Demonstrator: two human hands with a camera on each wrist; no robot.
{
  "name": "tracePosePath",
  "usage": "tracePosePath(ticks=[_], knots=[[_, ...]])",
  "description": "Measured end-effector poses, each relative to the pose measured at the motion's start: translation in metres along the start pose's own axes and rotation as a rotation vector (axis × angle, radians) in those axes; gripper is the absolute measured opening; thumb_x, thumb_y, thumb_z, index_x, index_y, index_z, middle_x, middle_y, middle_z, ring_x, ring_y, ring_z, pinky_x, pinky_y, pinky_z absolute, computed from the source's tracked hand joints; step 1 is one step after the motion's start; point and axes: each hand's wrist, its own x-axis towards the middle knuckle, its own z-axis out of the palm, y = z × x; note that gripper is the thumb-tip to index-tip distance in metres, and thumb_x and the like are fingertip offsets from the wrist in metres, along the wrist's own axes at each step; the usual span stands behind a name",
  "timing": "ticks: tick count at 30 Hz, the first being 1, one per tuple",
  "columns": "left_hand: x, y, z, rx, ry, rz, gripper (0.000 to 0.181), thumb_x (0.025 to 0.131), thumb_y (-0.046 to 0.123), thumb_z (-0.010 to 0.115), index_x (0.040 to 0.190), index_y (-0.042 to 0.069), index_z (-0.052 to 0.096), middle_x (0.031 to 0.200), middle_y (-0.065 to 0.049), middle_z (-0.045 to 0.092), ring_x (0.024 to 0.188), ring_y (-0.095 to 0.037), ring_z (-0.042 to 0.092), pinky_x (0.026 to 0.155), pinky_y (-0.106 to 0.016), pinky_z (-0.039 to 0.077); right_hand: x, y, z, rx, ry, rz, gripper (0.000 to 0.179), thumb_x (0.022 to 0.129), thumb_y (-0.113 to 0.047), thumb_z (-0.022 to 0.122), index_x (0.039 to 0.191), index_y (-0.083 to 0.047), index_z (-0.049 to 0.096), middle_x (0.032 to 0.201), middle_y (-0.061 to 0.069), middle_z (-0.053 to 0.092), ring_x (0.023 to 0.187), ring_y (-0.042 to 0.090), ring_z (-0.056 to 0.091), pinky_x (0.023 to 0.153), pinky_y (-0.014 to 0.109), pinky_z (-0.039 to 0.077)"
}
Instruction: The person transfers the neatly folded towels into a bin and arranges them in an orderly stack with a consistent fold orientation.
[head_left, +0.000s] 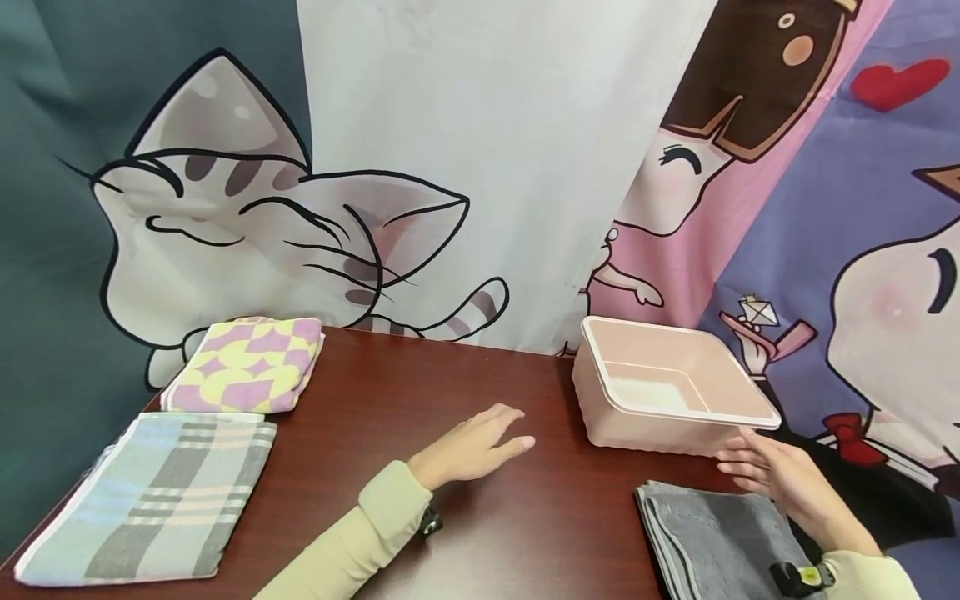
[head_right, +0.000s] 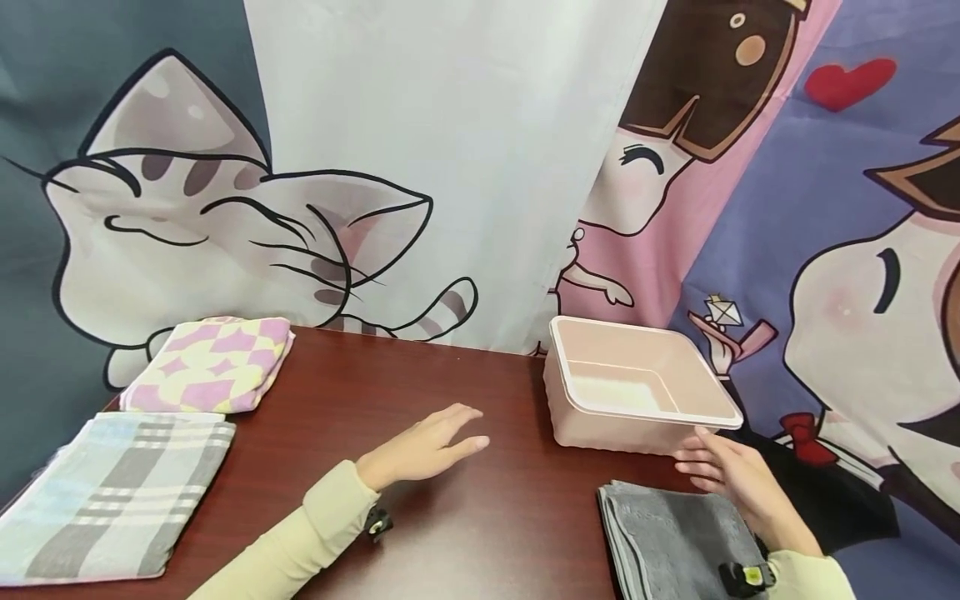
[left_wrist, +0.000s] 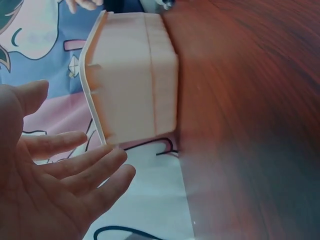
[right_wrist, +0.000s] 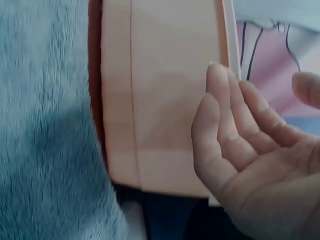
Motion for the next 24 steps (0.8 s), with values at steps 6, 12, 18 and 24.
tracePosePath(ticks=[6,12,18,24], knots=[[0.021,0.015,0.014,-0.057,-0.025,-0.029,0.069,0.081,0.058,0.029,0.128,0.008,0.032,0.129,-0.004,0.032,0.117,-0.013,0.026,0.093,-0.031,0.024,-0.002,0.013,-0.037,0.082,0.1,0.102,0.042,0.085,-0.043,0.039,0.093,-0.006,0.057,0.09,0.013,0.06,0.087,0.028,0.055,0.071,0.04,0.043],[0.042,0.016,0.029,-0.18,-0.16,-0.135,0.085,0.071,0.07,0.029,0.134,0.014,0.016,0.136,0.002,0.015,0.121,-0.011,0.015,0.095,-0.029,0.018,0.013,0.029,-0.055,0.28,0.278,0.0,0.041,0.083,-0.044,0.041,0.081,-0.007,0.06,0.078,0.006,0.063,0.078,0.021,0.059,0.066,0.036,0.046],[0.058,0.016,0.048,-0.236,-0.216,-0.182,0.093,0.065,0.075,0.031,0.135,0.02,0.006,0.137,0.007,0.006,0.121,-0.007,0.011,0.095,-0.028,0.017,0.045,0.054,-0.072,0.419,0.46,-0.103,0.04,0.08,-0.047,0.045,0.084,-0.009,0.059,0.079,0.0,0.061,0.077,0.014,0.058,0.064,0.036,0.046],[0.072,0.02,0.069,-0.264,-0.163,-0.142,0.09,0.068,0.072,0.029,0.134,0.018,-0.001,0.137,0.005,0.0,0.122,-0.006,0.004,0.096,-0.026,0.014,0.07,0.082,-0.09,0.56,0.231,-0.178,0.048,0.081,-0.056,0.032,0.1,-0.015,0.047,0.093,-0.004,0.056,0.088,0.011,0.053,0.072,0.04,0.042]])
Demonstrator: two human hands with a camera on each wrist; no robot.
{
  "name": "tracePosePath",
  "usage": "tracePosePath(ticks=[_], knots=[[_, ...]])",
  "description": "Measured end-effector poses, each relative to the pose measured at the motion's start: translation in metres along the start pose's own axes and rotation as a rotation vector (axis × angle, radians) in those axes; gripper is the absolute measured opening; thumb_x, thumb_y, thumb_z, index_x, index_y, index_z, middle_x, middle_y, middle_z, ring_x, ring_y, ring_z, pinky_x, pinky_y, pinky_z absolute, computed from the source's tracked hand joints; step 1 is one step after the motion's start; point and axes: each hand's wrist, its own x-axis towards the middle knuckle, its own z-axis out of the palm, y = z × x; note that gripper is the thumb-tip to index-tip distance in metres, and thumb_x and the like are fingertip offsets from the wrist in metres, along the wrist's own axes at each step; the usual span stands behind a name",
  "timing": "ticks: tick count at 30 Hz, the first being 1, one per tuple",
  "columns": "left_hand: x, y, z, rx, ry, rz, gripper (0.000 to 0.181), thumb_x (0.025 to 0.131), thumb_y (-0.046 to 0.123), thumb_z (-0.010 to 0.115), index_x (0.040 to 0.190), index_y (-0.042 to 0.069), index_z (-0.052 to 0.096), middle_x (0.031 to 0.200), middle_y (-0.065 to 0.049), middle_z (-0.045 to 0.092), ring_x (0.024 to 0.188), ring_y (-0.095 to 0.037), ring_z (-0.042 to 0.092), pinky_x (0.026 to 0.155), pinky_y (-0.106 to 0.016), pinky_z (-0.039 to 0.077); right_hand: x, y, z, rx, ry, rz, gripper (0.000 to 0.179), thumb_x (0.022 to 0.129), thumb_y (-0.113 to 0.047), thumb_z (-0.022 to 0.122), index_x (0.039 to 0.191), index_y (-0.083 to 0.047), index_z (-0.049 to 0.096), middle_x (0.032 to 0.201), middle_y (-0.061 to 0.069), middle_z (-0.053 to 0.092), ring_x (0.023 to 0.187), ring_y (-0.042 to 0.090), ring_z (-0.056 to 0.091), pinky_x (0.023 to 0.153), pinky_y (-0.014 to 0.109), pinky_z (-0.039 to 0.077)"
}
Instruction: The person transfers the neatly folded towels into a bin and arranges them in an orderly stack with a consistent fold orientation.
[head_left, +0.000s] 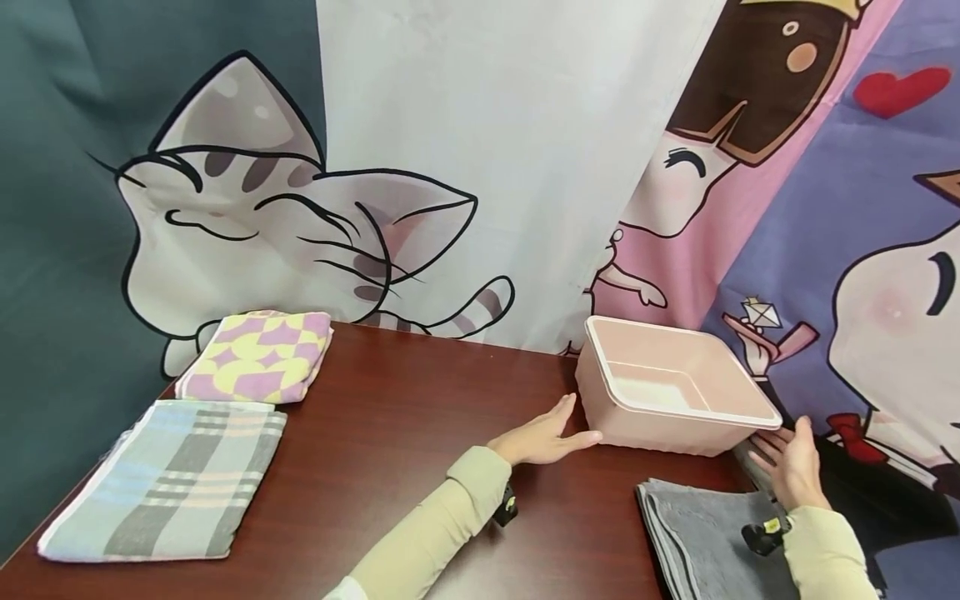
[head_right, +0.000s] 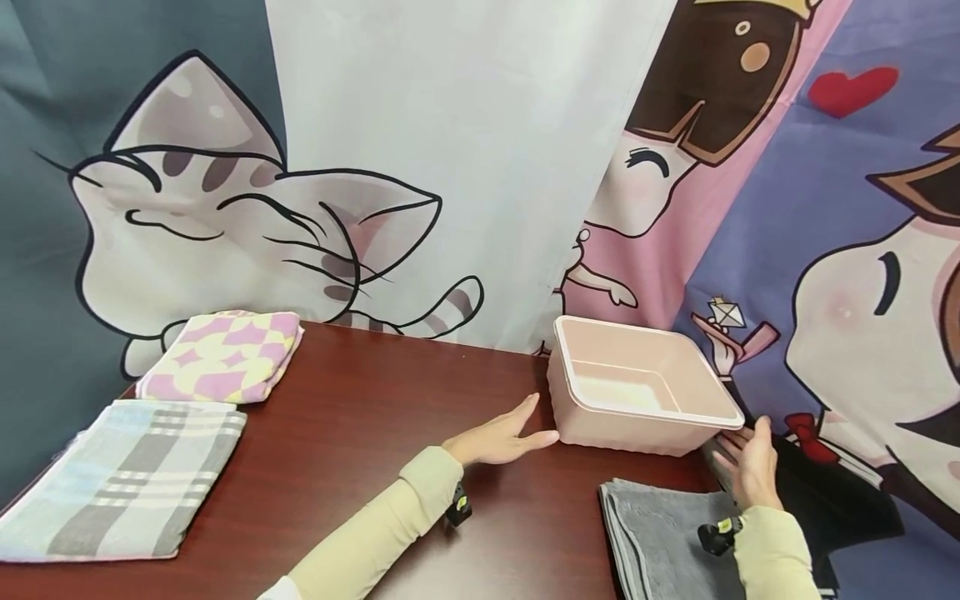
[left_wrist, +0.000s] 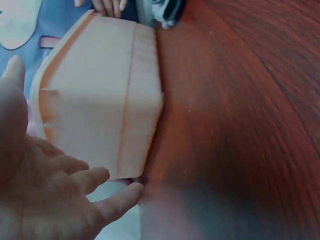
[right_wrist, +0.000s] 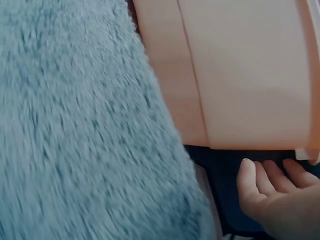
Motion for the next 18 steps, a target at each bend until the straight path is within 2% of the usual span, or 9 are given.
tracePosePath(ticks=[2,4,6,8,11,12,14,15,18], knots=[[0.006,0.001,0.005,-0.007,0.01,0.005,0.09,0.069,0.071,0.03,0.134,0.019,-0.002,0.137,0.005,-0.002,0.121,-0.006,0.003,0.096,-0.026,0.015,-0.001,0.003,0.006,0.037,-0.039,0.003,0.054,0.08,-0.058,0.028,0.114,-0.018,0.039,0.108,-0.003,0.05,0.099,0.012,0.046,0.081,0.043,0.035],[0.011,0.002,0.009,-0.009,0.011,0.014,0.089,0.07,0.069,0.033,0.134,0.019,-0.003,0.137,0.006,-0.003,0.121,-0.005,0.003,0.095,-0.026,0.016,-0.006,0.005,0.02,0.06,-0.034,0.012,0.063,0.079,-0.06,0.022,0.128,-0.021,0.023,0.126,-0.002,0.033,0.113,0.013,0.031,0.091,0.046,0.02],[0.016,0.004,0.014,-0.005,0.001,0.036,0.089,0.072,0.065,0.039,0.134,0.017,-0.003,0.137,0.005,-0.003,0.121,-0.005,0.002,0.095,-0.025,0.016,-0.011,0.007,0.031,0.067,0.013,0.007,0.065,0.079,-0.061,0.02,0.132,-0.023,0.016,0.132,-0.005,0.021,0.118,0.013,0.021,0.094,0.045,0.012],[0.02,0.005,0.02,0.012,-0.009,0.062,0.088,0.074,0.059,0.044,0.134,0.014,-0.002,0.138,0.003,-0.002,0.121,-0.005,0.002,0.095,-0.024,0.015,-0.016,0.008,0.043,0.118,0.058,-0.005,0.063,0.08,-0.06,0.02,0.131,-0.022,0.018,0.135,-0.004,0.013,0.121,0.015,0.01,0.095,0.044,0.002],[0.025,0.008,0.026,0.028,-0.018,0.08,0.086,0.076,0.049,0.05,0.134,0.011,-0.001,0.138,-0.002,0.001,0.122,-0.006,0.002,0.095,-0.021,0.014,-0.018,0.01,0.052,0.127,0.117,-0.025,0.062,0.081,-0.059,0.02,0.13,-0.021,0.02,0.136,-0.002,0.012,0.121,0.016,0.01,0.096,0.041,0.003],[0.026,0.009,0.029,0.028,-0.017,0.077,0.086,0.077,0.047,0.051,0.134,0.011,-0.001,0.138,-0.002,0.002,0.122,-0.007,0.003,0.095,-0.021,0.014,-0.02,0.009,0.057,0.133,0.137,-0.021,0.064,0.081,-0.058,0.019,0.133,-0.021,0.013,0.137,-0.002,0.003,0.122,0.016,0.003,0.096,0.039,-0.003],[0.029,0.012,0.033,0.015,-0.012,0.063,0.085,0.077,0.046,0.052,0.134,0.012,-0.001,0.138,-0.003,0.003,0.121,-0.006,0.005,0.094,-0.02,0.015,-0.019,0.011,0.056,0.131,0.159,-0.028,0.063,0.082,-0.058,0.02,0.132,-0.02,0.015,0.136,-0.001,0.007,0.122,0.015,0.007,0.096,0.038,-0.002],[0.031,0.014,0.035,-0.004,-0.006,0.056,0.086,0.077,0.044,0.053,0.134,0.013,-0.002,0.138,-0.003,0.003,0.121,-0.006,0.006,0.094,-0.02,0.015,-0.017,0.011,0.056,0.127,0.163,-0.03,0.065,0.082,-0.057,0.021,0.134,-0.02,0.009,0.137,-0.001,0.006,0.122,0.014,0.008,0.096,0.038,-0.001],[0.035,0.017,0.041,-0.038,0.019,0.044,0.088,0.076,0.042,0.055,0.134,0.013,-0.005,0.138,-0.002,0.0,0.121,-0.006,0.006,0.094,-0.02,0.016,-0.013,0.013,0.054,0.139,0.194,-0.043,0.06,0.083,-0.053,0.031,0.132,-0.021,0.017,0.132,-0.002,0.018,0.119,0.012,0.015,0.096,0.039,0.002]])
